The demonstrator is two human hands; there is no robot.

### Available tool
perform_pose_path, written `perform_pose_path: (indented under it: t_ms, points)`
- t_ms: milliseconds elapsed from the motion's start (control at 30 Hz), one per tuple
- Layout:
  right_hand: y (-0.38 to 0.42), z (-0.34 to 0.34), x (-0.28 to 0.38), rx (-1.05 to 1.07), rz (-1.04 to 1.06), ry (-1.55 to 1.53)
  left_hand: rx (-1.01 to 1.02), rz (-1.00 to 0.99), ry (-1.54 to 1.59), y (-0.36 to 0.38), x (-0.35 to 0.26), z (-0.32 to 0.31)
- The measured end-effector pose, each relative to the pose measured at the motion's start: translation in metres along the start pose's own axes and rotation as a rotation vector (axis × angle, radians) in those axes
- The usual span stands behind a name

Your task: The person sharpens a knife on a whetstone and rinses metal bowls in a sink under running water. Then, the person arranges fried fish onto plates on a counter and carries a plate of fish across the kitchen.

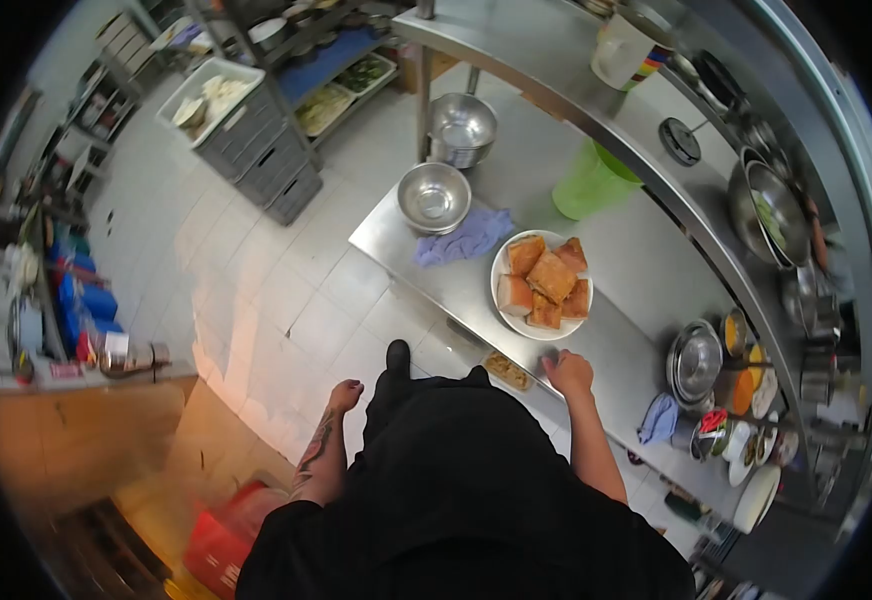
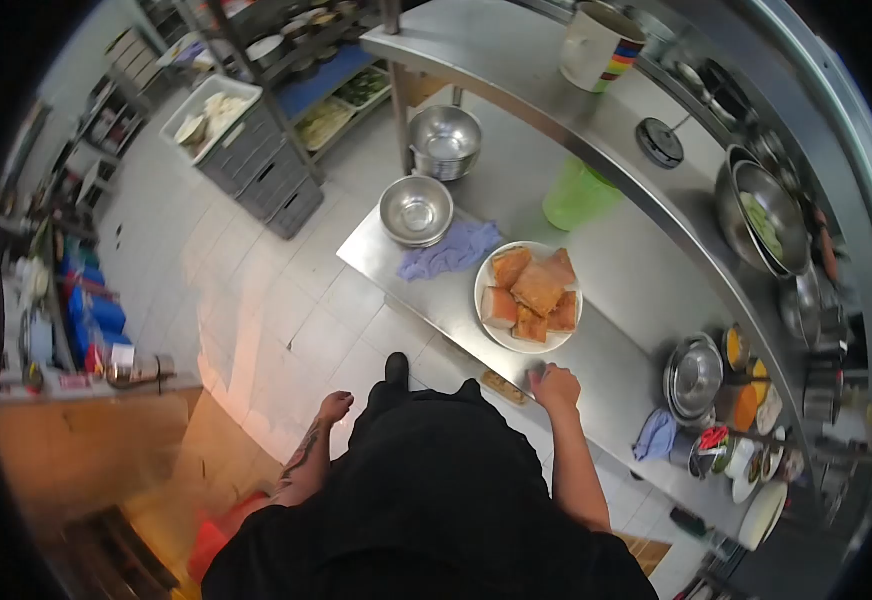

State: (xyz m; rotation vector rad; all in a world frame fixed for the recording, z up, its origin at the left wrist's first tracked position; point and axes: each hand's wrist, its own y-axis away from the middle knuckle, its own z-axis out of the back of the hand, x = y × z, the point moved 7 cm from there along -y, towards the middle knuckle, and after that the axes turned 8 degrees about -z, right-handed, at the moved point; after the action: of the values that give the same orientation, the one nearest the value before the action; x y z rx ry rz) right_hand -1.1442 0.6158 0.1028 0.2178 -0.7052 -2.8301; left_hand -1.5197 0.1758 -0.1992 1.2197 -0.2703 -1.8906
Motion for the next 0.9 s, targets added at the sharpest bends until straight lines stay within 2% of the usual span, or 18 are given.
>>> perform_pose_path:
  t_ms: [100, 167, 233, 267, 300, 367, 433, 500, 533, 567, 633, 667, 800, 833, 900]
  points:
    - [-0.007, -0.011, -0.008, -0.054, -0.101, -0.087, 0.011, -0.192, -0.191, -0.058, -0.005, 0.051]
    - [0.003, -0.014, -0.010, -0.069, -0.176, -0.167, 0.178, -0.055, -0.226, -0.087, -0.016, 0.082]
    - [0.016, -0.016, -0.009, -0.193, -0.170, -0.417, 0.191, -0.098, -0.268, -0.119, -0.015, 0.106]
    - [0.022, -0.023, -0.010, -0.168, -0.234, -0.528, 0.191, -0.121, -0.254, -0.135, -0.013, 0.117]
    - [0.031, -0.034, -0.008, -0.168, -0.280, -0.549, 0.193, -0.142, -0.236, -0.148, -0.015, 0.126]
    - [0.043, -0.048, 0.001, -0.341, -0.184, -0.587, 0.261, -0.141, -0.309, -0.162, -0.027, 0.137]
    - [0.052, -0.058, 0.005, -0.376, -0.189, -0.600, 0.228, -0.160, -0.302, -0.172, -0.037, 0.146]
    - [0.050, -0.059, 0.007, -0.256, -0.149, -0.620, 0.223, -0.183, -0.213, -0.171, -0.058, 0.147]
    - [0.047, -0.053, 0.002, -0.147, -0.191, -0.741, 0.203, -0.198, -0.111, -0.168, -0.064, 0.145]
    - [0.046, -0.039, 0.002, -0.147, -0.189, -0.738, 0.201, -0.196, -0.107, -0.164, -0.069, 0.141]
    - [0.055, 0.021, 0.005, -0.540, -0.154, -0.792, 0.171, -0.196, -0.080, -0.157, -0.073, 0.132]
    - [0.054, 0.042, 0.010, -0.663, -0.078, -0.714, 0.175, -0.139, -0.032, -0.149, -0.071, 0.122]
    - [0.036, 0.113, 0.053, -0.750, 0.191, -0.572, 0.252, -0.059, -0.006, -0.111, -0.046, 0.078]
    - [0.030, 0.119, 0.058, -0.744, 0.194, -0.574, 0.277, -0.050, -0.055, -0.100, -0.041, 0.069]
    - [0.012, 0.123, 0.069, -0.659, 0.167, -0.360, 0.254, -0.073, -0.036, -0.083, -0.017, 0.050]
